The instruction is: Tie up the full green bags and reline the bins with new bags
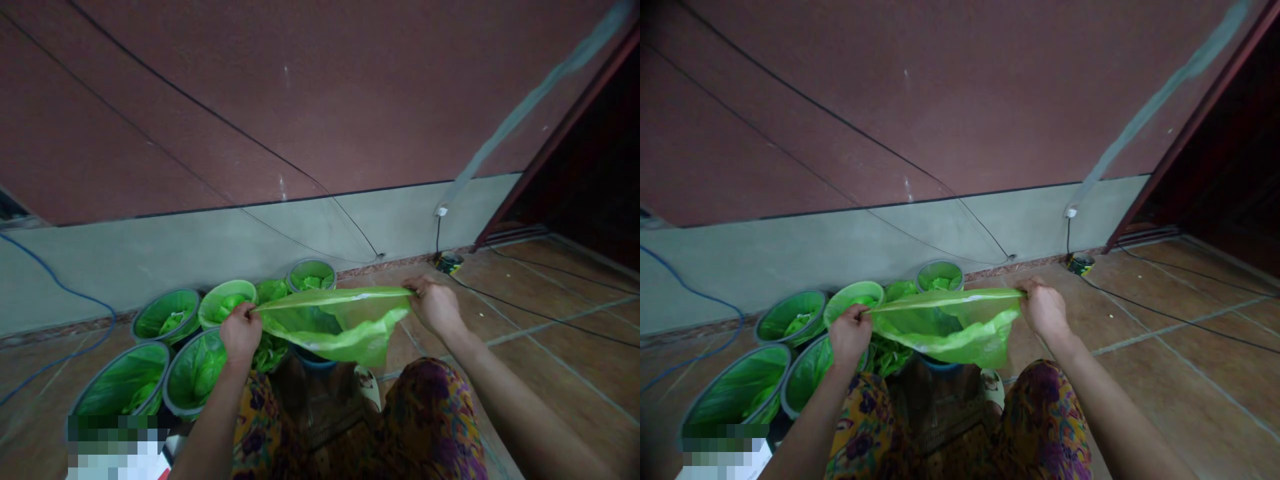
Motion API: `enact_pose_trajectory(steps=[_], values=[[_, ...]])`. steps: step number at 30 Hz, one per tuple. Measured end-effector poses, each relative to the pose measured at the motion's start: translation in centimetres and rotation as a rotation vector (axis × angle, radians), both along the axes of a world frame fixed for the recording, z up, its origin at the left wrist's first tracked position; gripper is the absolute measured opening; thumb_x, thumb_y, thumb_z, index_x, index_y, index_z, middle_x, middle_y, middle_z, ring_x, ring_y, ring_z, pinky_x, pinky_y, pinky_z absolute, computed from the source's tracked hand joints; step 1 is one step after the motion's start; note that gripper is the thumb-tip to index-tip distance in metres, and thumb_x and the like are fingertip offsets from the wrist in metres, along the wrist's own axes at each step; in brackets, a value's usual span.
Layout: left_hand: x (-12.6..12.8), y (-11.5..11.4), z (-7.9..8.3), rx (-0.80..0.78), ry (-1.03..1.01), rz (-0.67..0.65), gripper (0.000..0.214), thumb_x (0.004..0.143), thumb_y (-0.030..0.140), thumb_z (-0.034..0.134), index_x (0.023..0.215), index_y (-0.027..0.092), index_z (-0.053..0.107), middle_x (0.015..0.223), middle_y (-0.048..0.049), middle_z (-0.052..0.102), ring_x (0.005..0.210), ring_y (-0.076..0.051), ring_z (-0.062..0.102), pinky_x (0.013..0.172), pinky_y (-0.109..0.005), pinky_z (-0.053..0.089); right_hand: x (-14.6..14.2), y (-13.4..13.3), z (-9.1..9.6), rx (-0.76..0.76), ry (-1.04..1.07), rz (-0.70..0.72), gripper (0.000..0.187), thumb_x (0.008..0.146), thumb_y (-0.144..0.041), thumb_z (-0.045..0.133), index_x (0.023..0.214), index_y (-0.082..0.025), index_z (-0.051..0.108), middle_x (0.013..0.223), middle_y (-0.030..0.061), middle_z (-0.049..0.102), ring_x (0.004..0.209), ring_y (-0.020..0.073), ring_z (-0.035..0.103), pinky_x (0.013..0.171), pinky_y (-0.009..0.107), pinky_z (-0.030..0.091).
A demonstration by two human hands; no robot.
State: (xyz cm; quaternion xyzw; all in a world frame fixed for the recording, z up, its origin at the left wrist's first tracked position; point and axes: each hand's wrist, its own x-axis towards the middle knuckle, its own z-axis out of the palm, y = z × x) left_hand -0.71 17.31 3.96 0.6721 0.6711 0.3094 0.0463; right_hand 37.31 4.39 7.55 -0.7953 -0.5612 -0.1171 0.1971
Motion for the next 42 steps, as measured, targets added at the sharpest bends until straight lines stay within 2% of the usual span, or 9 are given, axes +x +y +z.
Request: enact_pose_trajectory(steps=[5, 10, 12, 22, 27, 32, 35, 38, 42], values=[[-1.5, 0.2, -1.0, -0.040, -0.120, 0.039, 0.040, 0.081, 0.019, 0.044, 0.110, 0.017, 0.072, 0.079, -0.0088, 0.072, 0.072, -0.024, 0.064, 0.072, -0.036, 0.049, 1.0, -0.2, -1.7, 0.025, 0.188, -0.139, 0.029, 0.070, -0.017, 0.057, 0.092, -0.020, 0.076, 0.091, 0.0086, 0.074, 0.071, 0.0219, 0.068, 0.062, 0.028, 0.049], [-1.2, 0.4, -4.1, 0.021, -0.314, -0.241, 0.049, 0.071, 0.007, 0.044, 0.110, 0.018, 0.072, 0.105, -0.0086, 0.072, 0.096, -0.023, 0.066, 0.091, -0.039, 0.052, 0.1, 1.3, -3.6, 0.338, 1.038, -0.106, 0.031, 0.063, -0.024, 0.055, 0.085, -0.013, 0.073, 0.062, 0.0056, 0.069, 0.055, 0.0196, 0.063, 0.051, 0.029, 0.052], [-0.9, 0.3, -5.1, 0.034, -0.359, -0.360, 0.047, 0.068, 0.006, 0.044, 0.101, 0.019, 0.075, 0.111, -0.0068, 0.071, 0.104, -0.021, 0.065, 0.099, -0.039, 0.049, -0.4, 1.9, -4.0, 0.465, 1.233, -0.089, 0.033, 0.062, -0.030, 0.057, 0.086, -0.013, 0.071, 0.061, 0.0041, 0.068, 0.051, 0.0170, 0.060, 0.048, 0.028, 0.052], [1.7, -2.0, -5.6, 0.011, -0.384, -0.507, 0.012, 0.074, 0.026, 0.060, 0.066, 0.018, 0.063, 0.091, -0.0069, 0.066, 0.085, -0.018, 0.065, 0.082, -0.032, 0.052, -1.6, 2.6, -4.9, 0.603, 1.169, -0.082, 0.022, 0.062, -0.038, 0.057, 0.067, -0.016, 0.058, 0.050, -0.0031, 0.053, 0.045, 0.0098, 0.044, 0.041, 0.021, 0.036], [2.5, -2.1, -5.9, 0.037, -0.177, -0.423, 0.021, 0.071, 0.029, 0.065, 0.060, 0.019, 0.050, 0.080, -0.0042, 0.060, 0.077, -0.017, 0.061, 0.076, -0.030, 0.049, -1.2, 2.3, -5.3, 0.481, 1.180, -0.078, 0.022, 0.060, -0.032, 0.055, 0.071, -0.014, 0.063, 0.049, -0.0032, 0.054, 0.043, 0.0099, 0.043, 0.041, 0.021, 0.034], [2.3, -1.9, -6.1, 0.083, -0.048, -0.270, 0.028, 0.084, 0.033, 0.052, 0.060, 0.020, 0.047, 0.083, -0.0056, 0.061, 0.073, -0.016, 0.060, 0.071, -0.027, 0.046, -1.2, 0.8, -3.8, 0.252, 1.219, -0.025, 0.039, 0.060, -0.040, 0.068, 0.087, -0.013, 0.068, 0.061, 0.0037, 0.067, 0.051, 0.0175, 0.059, 0.047, 0.026, 0.044], [1.6, -1.3, -5.7, 0.167, -0.084, -0.127, 0.028, 0.086, 0.037, 0.050, 0.062, 0.020, 0.051, 0.089, -0.0081, 0.064, 0.081, -0.018, 0.061, 0.075, -0.029, 0.046, -1.5, -0.8, -2.5, 0.009, 1.333, 0.170, 0.050, 0.059, -0.047, 0.077, 0.098, -0.015, 0.069, 0.081, 0.0079, 0.074, 0.070, 0.0222, 0.068, 0.062, 0.030, 0.053], [0.4, 0.0, -5.2, 0.203, -0.161, 0.019, 0.032, 0.083, 0.038, 0.049, 0.056, 0.022, 0.046, 0.071, -0.0073, 0.061, 0.084, -0.022, 0.061, 0.078, -0.032, 0.047, -1.4, -2.4, -2.0, -0.173, 1.408, 0.324, 0.061, 0.058, -0.047, 0.081, 0.110, -0.018, 0.067, 0.101, 0.0096, 0.073, 0.089, 0.0226, 0.069, 0.079, 0.033, 0.054], [-1.1, 1.7, -4.4, 0.190, -0.260, 0.197, 0.030, 0.080, 0.039, 0.048, 0.055, 0.023, 0.045, 0.060, -0.0054, 0.056, 0.074, -0.024, 0.059, 0.076, -0.035, 0.047, -0.9, -3.0, -3.1, -0.241, 1.338, 0.352, 0.059, 0.059, -0.041, 0.080, 0.111, -0.017, 0.065, 0.099, 0.0073, 0.073, 0.085, 0.0196, 0.067, 0.076, 0.031, 0.053]])
